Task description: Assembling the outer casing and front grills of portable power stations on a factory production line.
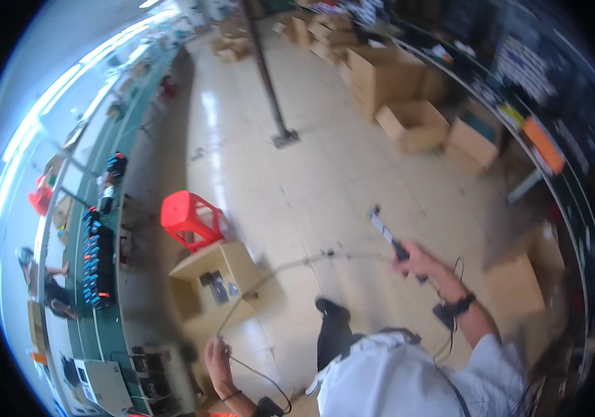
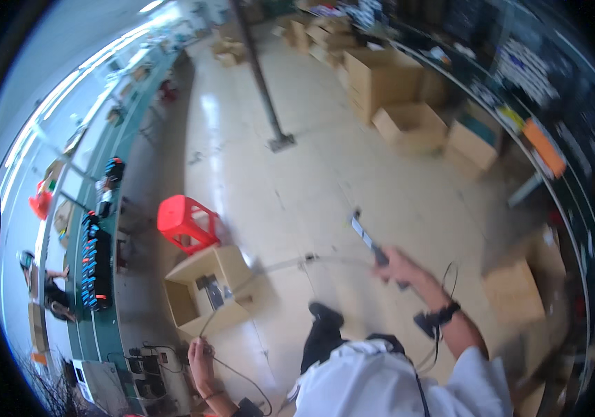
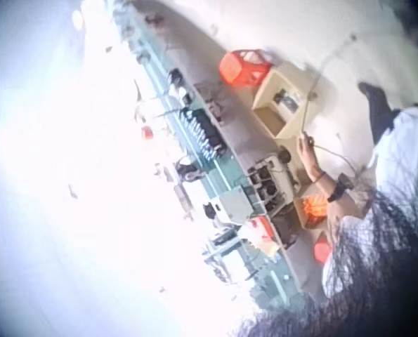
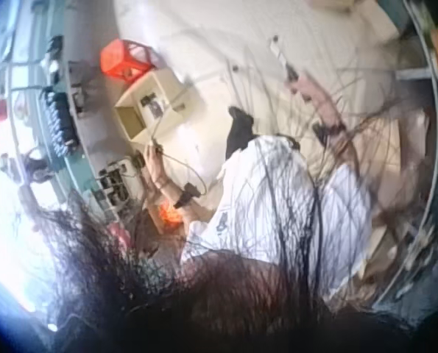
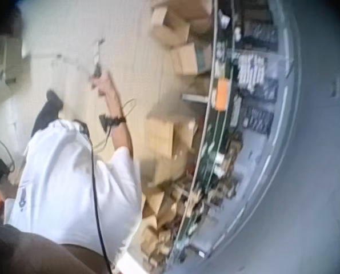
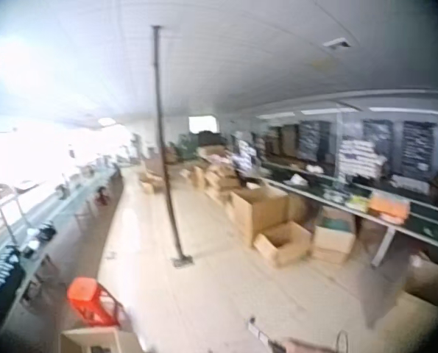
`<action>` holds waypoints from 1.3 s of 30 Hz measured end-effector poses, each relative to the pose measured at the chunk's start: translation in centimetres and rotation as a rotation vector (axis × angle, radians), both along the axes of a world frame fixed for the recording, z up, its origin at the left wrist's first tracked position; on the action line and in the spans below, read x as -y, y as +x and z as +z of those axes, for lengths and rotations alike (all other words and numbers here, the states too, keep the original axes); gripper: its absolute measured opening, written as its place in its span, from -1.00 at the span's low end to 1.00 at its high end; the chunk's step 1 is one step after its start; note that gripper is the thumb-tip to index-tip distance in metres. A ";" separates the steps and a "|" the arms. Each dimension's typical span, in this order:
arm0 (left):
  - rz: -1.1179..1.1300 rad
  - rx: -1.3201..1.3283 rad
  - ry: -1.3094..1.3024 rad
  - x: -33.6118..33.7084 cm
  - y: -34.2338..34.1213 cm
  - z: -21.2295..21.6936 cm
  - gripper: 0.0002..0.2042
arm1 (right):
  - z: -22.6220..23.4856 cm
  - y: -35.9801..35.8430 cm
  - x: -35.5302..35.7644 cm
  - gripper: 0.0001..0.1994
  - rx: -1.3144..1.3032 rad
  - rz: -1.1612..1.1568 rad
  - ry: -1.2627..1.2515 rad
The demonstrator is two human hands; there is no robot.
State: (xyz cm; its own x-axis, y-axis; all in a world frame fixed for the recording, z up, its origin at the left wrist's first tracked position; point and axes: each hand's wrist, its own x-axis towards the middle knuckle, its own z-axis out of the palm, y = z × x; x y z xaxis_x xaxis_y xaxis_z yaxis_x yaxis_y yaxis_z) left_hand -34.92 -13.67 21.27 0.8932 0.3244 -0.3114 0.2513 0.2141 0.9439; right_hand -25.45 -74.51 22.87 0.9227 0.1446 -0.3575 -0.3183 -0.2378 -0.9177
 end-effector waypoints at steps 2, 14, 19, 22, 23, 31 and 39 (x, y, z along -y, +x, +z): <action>0.162 -0.052 0.081 -2.4 2.5 -1.4 -0.80 | 0.4 5.1 -5.9 -0.72 -0.081 0.168 0.035; 0.155 -0.633 0.591 -9.2 17.5 -16.4 -0.59 | -5.2 32.6 -22.4 -0.56 -0.279 1.098 -0.211; 0.060 -0.901 0.024 -2.6 18.0 -24.0 -0.56 | -8.7 49.0 -28.0 -0.55 -0.148 1.259 -0.410; 0.107 -1.147 0.090 1.8 20.9 -23.3 -0.58 | -9.5 58.7 -32.7 -0.59 -0.110 1.270 -0.467; 0.176 -1.084 0.037 1.6 22.0 -22.7 -0.58 | -9.6 61.5 -34.8 -0.63 -0.107 1.284 -0.482; 0.646 -0.482 -0.322 -0.9 32.9 -19.3 -0.62 | -12.1 77.4 -52.1 -0.73 -0.092 1.552 -0.368; 0.909 0.188 -0.580 -13.7 40.8 -18.9 -0.66 | -10.5 88.1 -68.4 -0.69 -0.129 1.578 -0.474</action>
State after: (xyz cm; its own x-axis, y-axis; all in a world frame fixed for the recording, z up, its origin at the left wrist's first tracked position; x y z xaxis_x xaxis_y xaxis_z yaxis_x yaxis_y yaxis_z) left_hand 5.88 0.07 2.37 0.4440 0.7344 -0.5133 -0.3630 0.6712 0.6463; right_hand 62.61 -6.06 12.33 -0.0562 0.7139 -0.6980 0.4304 -0.6135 -0.6621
